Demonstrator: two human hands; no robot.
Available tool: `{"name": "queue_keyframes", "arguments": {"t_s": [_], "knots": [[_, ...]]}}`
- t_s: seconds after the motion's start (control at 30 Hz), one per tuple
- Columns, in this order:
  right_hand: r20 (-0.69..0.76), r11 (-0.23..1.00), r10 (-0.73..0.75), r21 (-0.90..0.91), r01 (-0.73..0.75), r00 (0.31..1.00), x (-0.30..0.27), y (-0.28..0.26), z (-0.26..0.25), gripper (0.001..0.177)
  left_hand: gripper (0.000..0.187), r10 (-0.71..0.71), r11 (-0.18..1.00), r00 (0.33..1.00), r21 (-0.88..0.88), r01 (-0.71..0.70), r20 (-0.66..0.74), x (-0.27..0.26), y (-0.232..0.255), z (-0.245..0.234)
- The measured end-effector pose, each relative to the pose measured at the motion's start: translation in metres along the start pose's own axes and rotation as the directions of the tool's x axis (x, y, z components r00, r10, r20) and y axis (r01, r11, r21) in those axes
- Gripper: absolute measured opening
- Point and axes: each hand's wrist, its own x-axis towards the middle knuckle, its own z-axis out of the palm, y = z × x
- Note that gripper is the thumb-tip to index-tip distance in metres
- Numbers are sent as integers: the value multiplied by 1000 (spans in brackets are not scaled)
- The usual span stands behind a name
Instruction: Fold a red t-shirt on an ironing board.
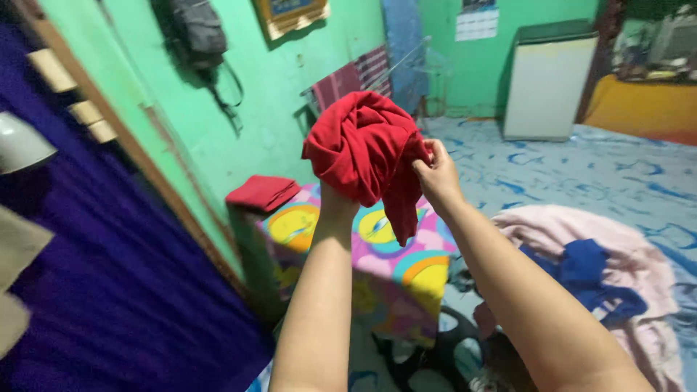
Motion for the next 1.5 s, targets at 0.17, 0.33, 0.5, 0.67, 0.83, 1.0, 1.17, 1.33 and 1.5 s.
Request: {"name": "queue_keyframes", "arguments": {"t_s": [0.17, 0.33, 0.5, 0.67, 0.83, 1.0, 1.17, 1.33, 1.5], "knots": [[74, 996, 62, 66, -67, 995, -57, -8, 97, 32, 49, 167, 942, 986, 296, -160, 2, -69, 105, -23], [144, 981, 70, 168, -94, 987, -104, -6, 187, 32, 47, 282, 795, 959, 564, -222, -20, -129, 203, -42], [233, 961, 110, 224, -163, 966, -119, 5, 252, 27, 44, 388, 519, 922, 825, -223, 5, -159, 264, -60], [240, 982, 140, 88, -166, 961, -116, 8, 281, 23, 46, 323, 734, 943, 650, -196, -80, -168, 264, -118], [267, 992, 79, 75, -102, 960, -89, 55, 295, 21, 49, 206, 929, 973, 334, -162, -101, -152, 253, -172], [260, 981, 124, 112, -157, 958, -58, 78, 290, 22, 51, 124, 990, 985, 78, -115, -119, -137, 237, -203], [185, 992, 36, -124, -13, 982, -38, 89, 275, 23, 51, 86, 996, 978, 27, -82, -190, -122, 209, -215], [233, 985, 169, -20, -169, 958, -23, 88, 268, 23, 50, 37, 999, 971, -26, -45, -235, -101, 195, -228], [179, 983, 181, 8, -186, 967, -9, 103, 262, 25, 48, 10, 984, 952, -168, -65, -306, -76, 191, -225]]}}
